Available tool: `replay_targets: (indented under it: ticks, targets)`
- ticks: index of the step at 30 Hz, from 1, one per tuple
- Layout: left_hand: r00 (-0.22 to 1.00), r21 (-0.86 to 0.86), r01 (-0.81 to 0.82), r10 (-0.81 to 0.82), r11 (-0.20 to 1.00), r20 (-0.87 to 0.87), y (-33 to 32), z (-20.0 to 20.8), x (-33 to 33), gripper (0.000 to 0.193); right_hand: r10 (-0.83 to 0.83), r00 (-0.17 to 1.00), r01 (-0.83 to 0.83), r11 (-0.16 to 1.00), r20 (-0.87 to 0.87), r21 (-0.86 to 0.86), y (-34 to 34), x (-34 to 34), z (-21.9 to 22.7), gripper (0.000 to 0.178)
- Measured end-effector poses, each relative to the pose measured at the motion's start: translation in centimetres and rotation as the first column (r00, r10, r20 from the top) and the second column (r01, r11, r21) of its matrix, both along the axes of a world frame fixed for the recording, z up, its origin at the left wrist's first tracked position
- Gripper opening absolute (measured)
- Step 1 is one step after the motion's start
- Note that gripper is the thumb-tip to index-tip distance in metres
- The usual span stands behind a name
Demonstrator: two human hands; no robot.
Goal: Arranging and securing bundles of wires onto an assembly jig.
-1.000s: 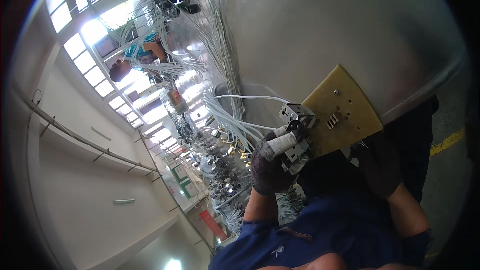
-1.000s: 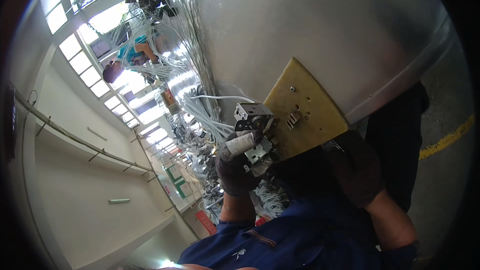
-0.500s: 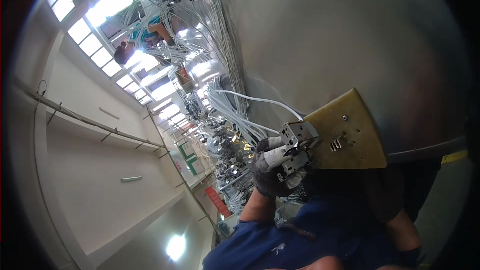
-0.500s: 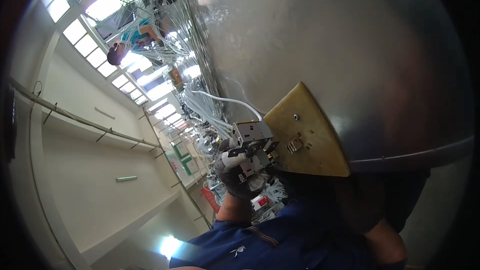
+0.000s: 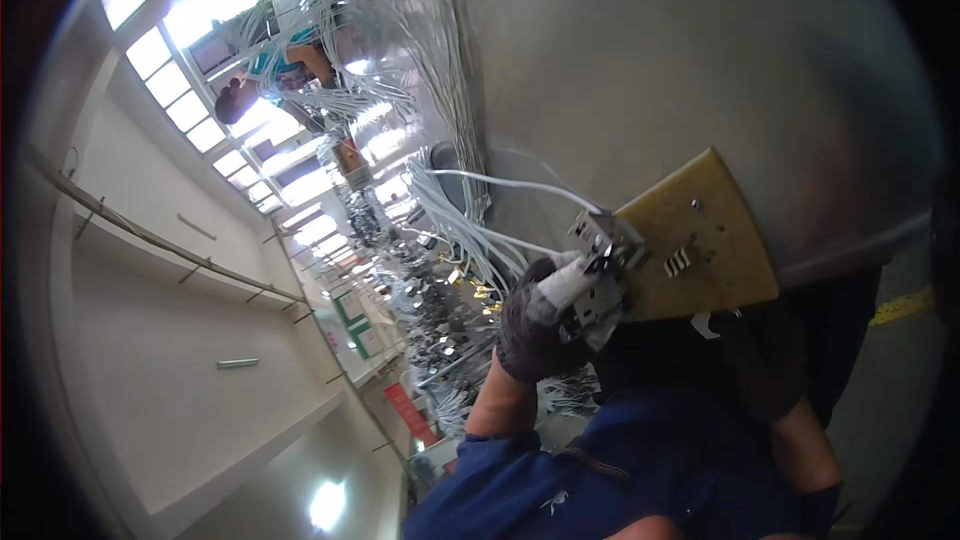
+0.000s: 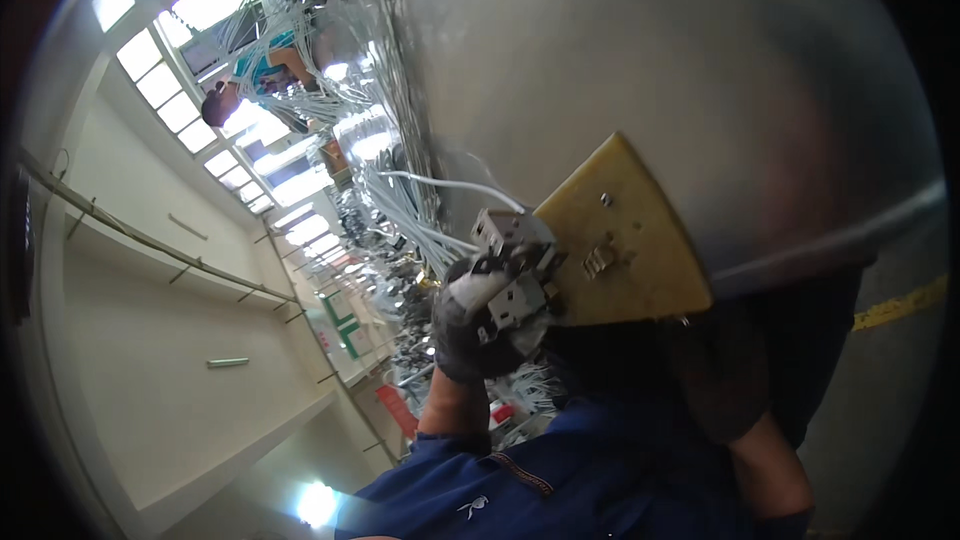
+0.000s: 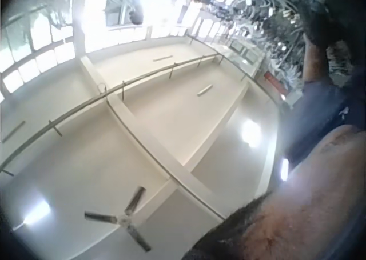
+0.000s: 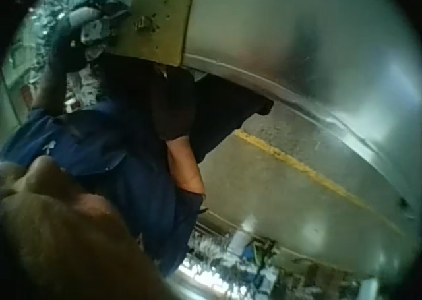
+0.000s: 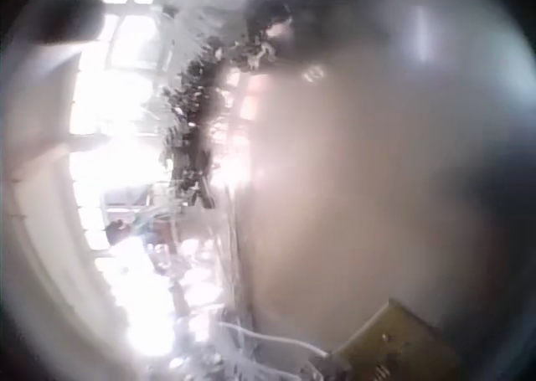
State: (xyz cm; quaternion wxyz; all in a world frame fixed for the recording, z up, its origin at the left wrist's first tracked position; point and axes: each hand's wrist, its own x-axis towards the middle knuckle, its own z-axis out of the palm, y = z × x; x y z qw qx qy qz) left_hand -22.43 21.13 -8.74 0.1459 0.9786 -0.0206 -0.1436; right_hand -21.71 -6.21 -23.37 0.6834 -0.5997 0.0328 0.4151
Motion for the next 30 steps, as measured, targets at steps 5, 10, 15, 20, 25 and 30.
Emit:
replay_targets:
  ticks: [5, 10, 15, 20, 25, 30]
  targets:
    - [0.991, -0.088, 0.064, -0.053, 0.994, 0.124, 0.3, -0.6, 0.7, 0.072, -0.168, 0.983, 0.172, 0.984, -0.067, 0.055, 1.5, -0.7, 0.3, 0.015]
    - [0.997, -0.116, 0.0, 0.008, 0.993, 0.074, 0.6, -1.5, 1.2, 0.07, -0.061, 0.988, 0.068, 0.997, 0.141, -0.041, 2.3, -1.9, 2.0, 0.023]
    - [0.999, -0.156, -0.047, 0.05, 0.987, 0.02, 0.3, -1.1, 1.7, 0.065, -0.106, 0.941, 0.153, 0.98, 0.321, -0.124, 3.9, -3.5, 6.1, 0.026]
    - [0.998, -0.166, -0.027, 0.036, 0.986, 0.053, 0.5, -1.3, 1.5, 0.057, -0.083, 0.851, 0.215, 0.956, 0.518, -0.2, 6.0, -3.5, 9.2, 0.027]
    - [0.988, -0.281, 0.015, 0.028, 0.96, 0.149, 0.9, -2.2, 1.0, 0.052, -0.045, 0.777, 0.267, 0.927, 0.628, -0.263, 8.1, -2.5, 10.4, 0.028]
    - [0.985, -0.242, 0.065, -0.024, 0.968, 0.168, 1.1, -1.9, 0.8, 0.051, -0.024, 0.775, 0.275, 0.912, 0.631, -0.304, 9.1, -2.4, 11.0, 0.029]
